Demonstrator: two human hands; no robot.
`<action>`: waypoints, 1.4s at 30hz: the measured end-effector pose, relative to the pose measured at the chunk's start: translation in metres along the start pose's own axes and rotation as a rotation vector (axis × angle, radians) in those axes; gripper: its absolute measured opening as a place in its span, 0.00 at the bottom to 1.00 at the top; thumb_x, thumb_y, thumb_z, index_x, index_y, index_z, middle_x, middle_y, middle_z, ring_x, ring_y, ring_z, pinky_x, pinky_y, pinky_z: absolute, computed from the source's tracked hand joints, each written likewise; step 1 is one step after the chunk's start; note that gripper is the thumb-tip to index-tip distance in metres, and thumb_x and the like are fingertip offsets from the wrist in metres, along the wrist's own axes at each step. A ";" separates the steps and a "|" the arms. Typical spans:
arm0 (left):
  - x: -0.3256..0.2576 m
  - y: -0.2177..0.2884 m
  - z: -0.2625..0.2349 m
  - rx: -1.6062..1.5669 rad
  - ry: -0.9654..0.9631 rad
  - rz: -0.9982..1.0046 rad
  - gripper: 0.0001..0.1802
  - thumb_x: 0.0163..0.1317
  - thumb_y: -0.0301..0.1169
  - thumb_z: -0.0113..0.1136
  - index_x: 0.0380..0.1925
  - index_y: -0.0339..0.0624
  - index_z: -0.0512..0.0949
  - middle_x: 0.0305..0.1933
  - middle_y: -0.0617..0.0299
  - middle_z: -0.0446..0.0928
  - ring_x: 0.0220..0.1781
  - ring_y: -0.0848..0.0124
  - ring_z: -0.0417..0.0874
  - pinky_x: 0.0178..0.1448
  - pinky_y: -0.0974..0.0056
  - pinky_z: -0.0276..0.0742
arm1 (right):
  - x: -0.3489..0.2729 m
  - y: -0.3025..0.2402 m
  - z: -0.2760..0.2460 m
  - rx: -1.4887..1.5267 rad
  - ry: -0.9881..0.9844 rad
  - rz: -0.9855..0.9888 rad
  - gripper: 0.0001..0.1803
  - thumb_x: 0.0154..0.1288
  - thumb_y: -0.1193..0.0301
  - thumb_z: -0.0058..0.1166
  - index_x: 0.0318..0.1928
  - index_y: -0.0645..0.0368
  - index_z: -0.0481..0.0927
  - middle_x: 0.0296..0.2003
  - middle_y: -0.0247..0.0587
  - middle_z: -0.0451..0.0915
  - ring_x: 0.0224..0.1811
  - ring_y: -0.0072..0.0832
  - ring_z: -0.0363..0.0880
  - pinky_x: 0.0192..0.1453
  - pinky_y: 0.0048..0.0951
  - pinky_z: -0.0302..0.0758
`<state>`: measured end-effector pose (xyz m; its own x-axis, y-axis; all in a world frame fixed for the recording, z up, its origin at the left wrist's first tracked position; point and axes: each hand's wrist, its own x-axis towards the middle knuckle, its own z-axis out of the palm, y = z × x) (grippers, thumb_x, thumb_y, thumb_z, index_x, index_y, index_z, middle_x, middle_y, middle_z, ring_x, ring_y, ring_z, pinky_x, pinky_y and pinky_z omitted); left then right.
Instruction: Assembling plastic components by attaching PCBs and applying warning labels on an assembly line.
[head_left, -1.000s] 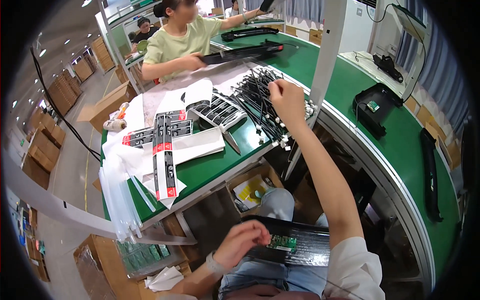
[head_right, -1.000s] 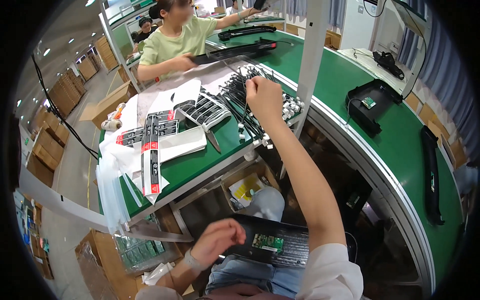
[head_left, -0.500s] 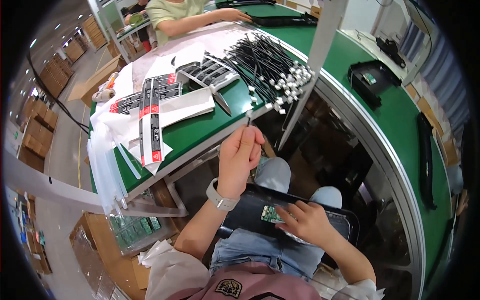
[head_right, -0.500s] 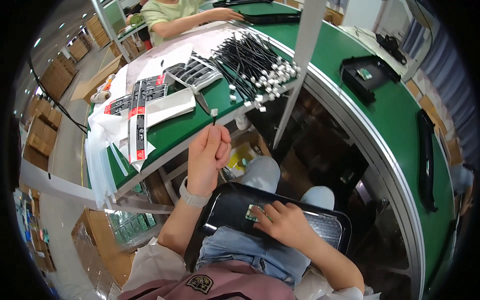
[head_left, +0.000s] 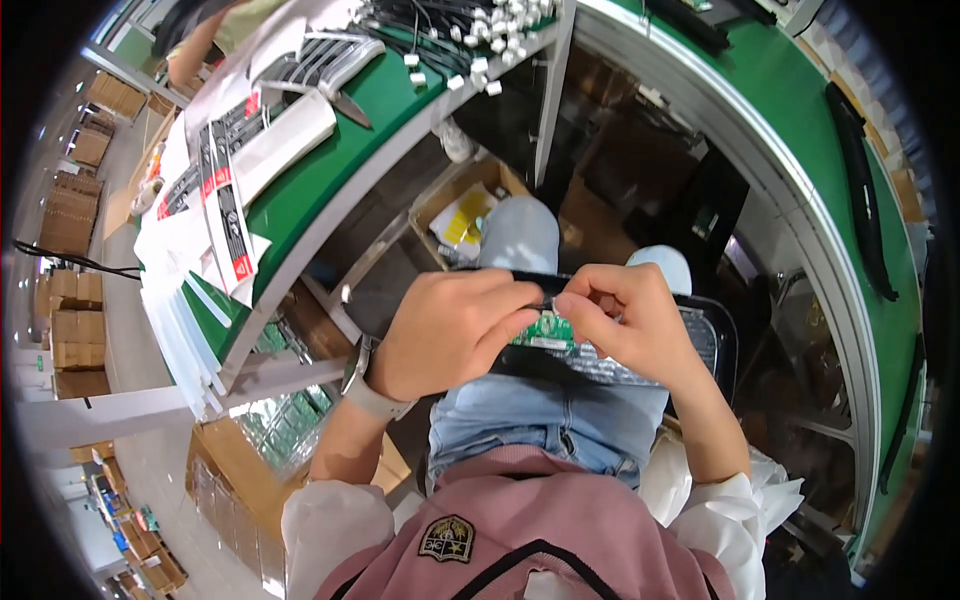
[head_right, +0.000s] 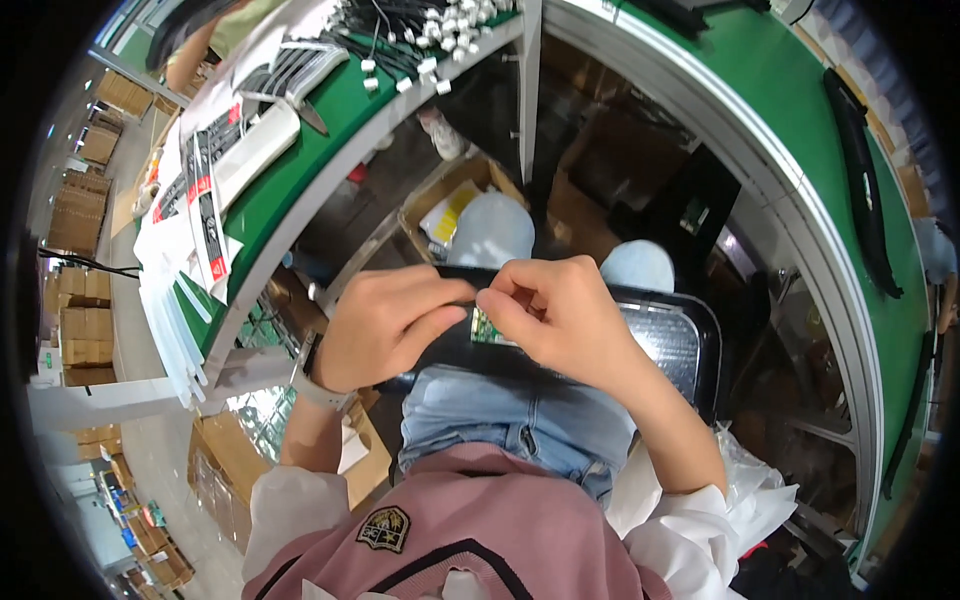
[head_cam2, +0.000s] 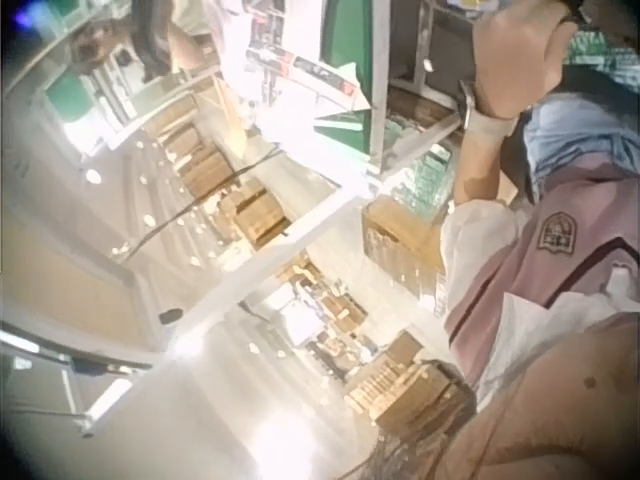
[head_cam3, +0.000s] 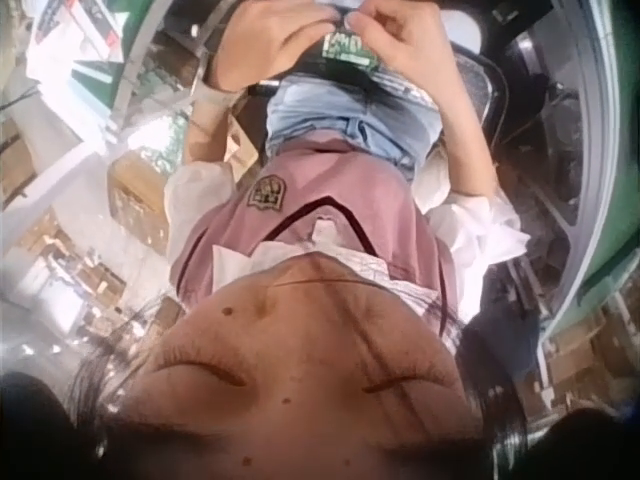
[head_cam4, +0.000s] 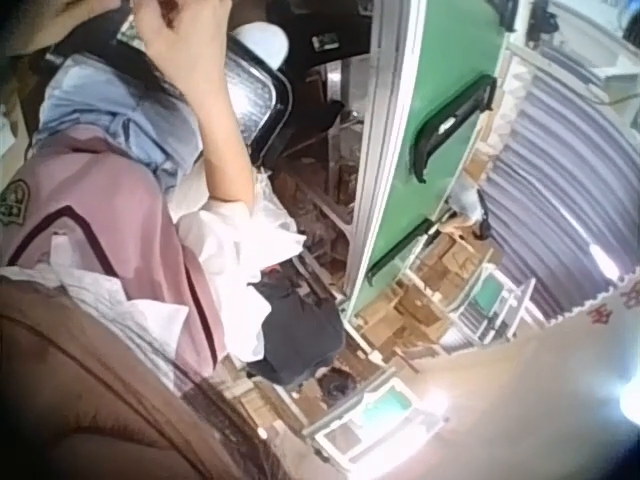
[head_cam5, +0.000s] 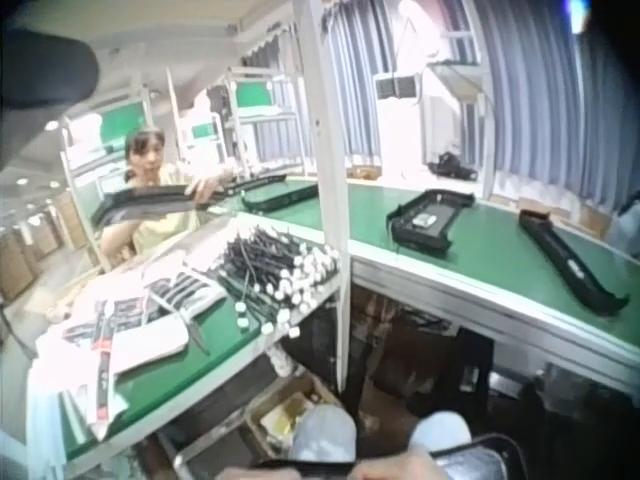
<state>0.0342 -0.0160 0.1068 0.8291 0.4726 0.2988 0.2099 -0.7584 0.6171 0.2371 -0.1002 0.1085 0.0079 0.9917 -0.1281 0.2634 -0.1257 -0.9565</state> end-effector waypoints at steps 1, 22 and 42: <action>-0.001 -0.001 0.006 0.033 0.067 0.029 0.12 0.56 0.29 0.67 0.39 0.36 0.81 0.29 0.54 0.77 0.29 0.55 0.80 0.32 0.58 0.74 | 0.000 0.004 0.007 0.019 0.005 0.032 0.09 0.62 0.72 0.60 0.29 0.67 0.80 0.15 0.38 0.75 0.17 0.14 0.72 0.22 0.22 0.67; -0.035 -0.113 0.095 0.334 -0.287 0.002 0.07 0.48 0.30 0.68 0.29 0.42 0.83 0.26 0.62 0.73 0.31 0.63 0.80 0.32 0.59 0.75 | -0.026 0.167 0.060 -0.641 0.373 0.064 0.14 0.62 0.69 0.60 0.46 0.58 0.75 0.28 0.47 0.82 0.24 0.45 0.82 0.28 0.42 0.78; -0.010 -0.055 0.044 0.487 0.108 0.367 0.13 0.48 0.34 0.61 0.35 0.46 0.80 0.31 0.67 0.71 0.36 0.70 0.77 0.29 0.62 0.72 | -0.018 0.157 0.060 -0.667 0.257 -0.110 0.14 0.62 0.71 0.59 0.47 0.61 0.78 0.30 0.48 0.82 0.30 0.48 0.81 0.34 0.45 0.76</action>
<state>0.0372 0.0009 0.0382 0.8405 0.1657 0.5159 0.1549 -0.9858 0.0643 0.2205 -0.1395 -0.0552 0.1526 0.9828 0.1037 0.8076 -0.0635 -0.5863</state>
